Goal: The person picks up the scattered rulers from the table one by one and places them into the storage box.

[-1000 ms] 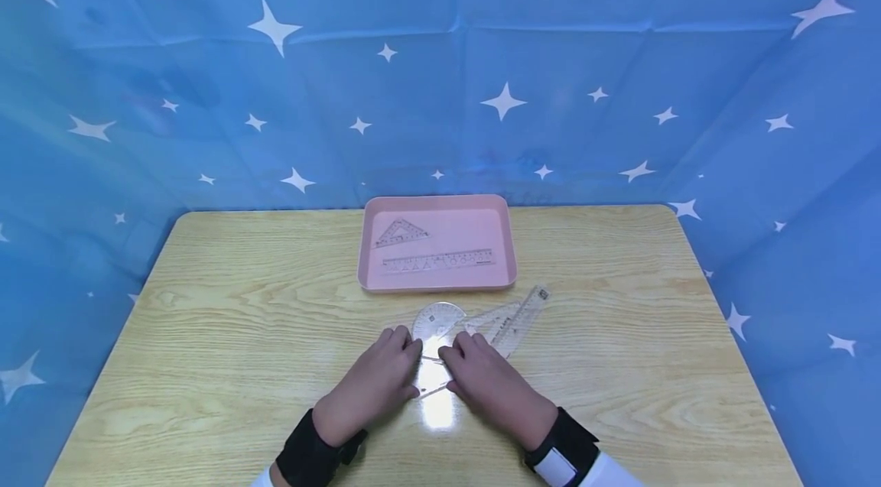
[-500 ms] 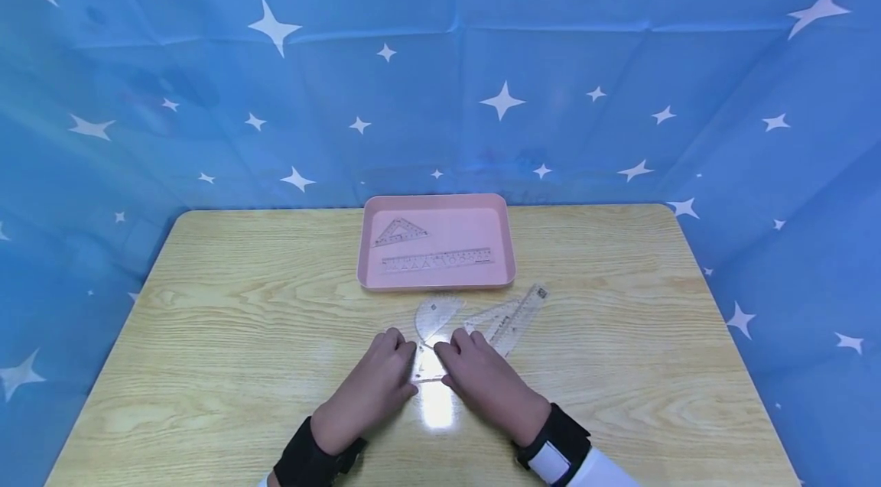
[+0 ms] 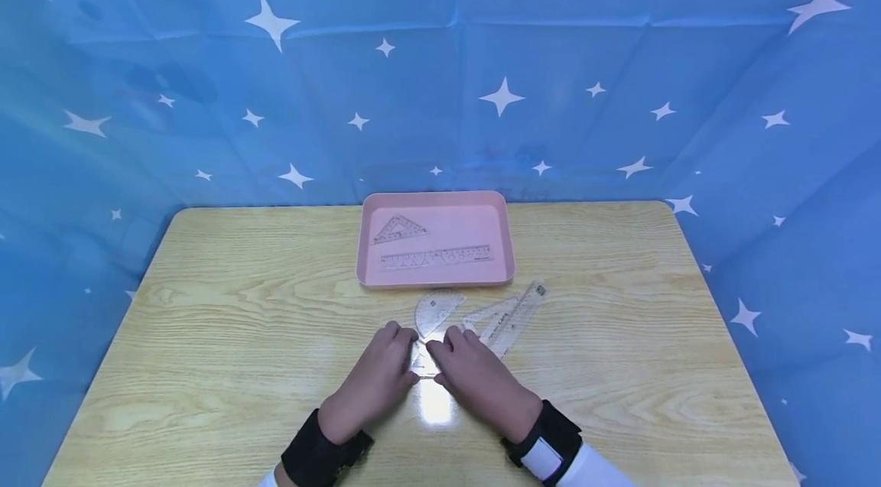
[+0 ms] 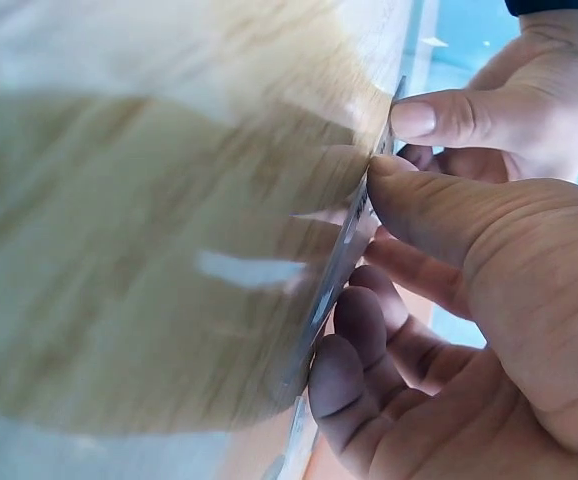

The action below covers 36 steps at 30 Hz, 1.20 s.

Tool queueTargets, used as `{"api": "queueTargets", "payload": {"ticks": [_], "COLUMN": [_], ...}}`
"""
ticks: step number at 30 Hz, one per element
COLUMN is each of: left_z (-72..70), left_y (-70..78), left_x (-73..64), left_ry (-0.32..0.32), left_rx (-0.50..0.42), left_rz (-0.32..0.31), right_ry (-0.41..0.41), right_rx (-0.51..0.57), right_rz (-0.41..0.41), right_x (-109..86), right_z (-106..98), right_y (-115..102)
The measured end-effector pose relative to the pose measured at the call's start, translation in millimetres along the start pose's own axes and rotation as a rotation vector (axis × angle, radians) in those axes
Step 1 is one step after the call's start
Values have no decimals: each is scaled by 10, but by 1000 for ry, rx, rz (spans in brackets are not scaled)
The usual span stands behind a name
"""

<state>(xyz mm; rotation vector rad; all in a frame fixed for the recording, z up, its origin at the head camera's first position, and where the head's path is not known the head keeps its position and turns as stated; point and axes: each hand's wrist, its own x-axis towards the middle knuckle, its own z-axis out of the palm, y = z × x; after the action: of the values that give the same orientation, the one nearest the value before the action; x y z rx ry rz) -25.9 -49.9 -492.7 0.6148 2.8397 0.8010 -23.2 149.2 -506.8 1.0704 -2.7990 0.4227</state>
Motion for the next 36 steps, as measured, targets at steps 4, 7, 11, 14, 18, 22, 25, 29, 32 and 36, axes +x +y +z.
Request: {"api": "queueTargets", "payload": {"ticks": [4,7,11,14,18,22,25,29,32,36], "left_z": [-23,-47,-72,-85,-92,-93,-99,-101,-97,-98], "left_y": [-38,-59,-72,-76,-82,-84,-71,-42,-22,-6], "left_x": [47,80,109,117,118,114,107,100,99,101], "left_ry": [-47,-89,-127,-143,-149,-149,-148,-146,-140,-130], "left_rx": [-78,-99,-130,-153,-177,-179,-177,-164,-150,-146], "left_rz": [-50,-78,-107,-118,-125,-123,-124,-125,-129,-138], "right_ry": [3,-14,-35,-33,-30,-47,-56,-40,-20,-17], "right_rx": [30,62,81,84,75,84,102,119,121,128], "right_rz": [2,9,24,28,33,43,53,63,65,81], "right_x": [5,9,15,20,21,27,31,25,23,22], "right_z": [1,-7,-21,-23,-29,-49,-57,-60,-66,-67], "right_y": [7,10,10,7,1,-10,-19,-26,-33,-39]}}
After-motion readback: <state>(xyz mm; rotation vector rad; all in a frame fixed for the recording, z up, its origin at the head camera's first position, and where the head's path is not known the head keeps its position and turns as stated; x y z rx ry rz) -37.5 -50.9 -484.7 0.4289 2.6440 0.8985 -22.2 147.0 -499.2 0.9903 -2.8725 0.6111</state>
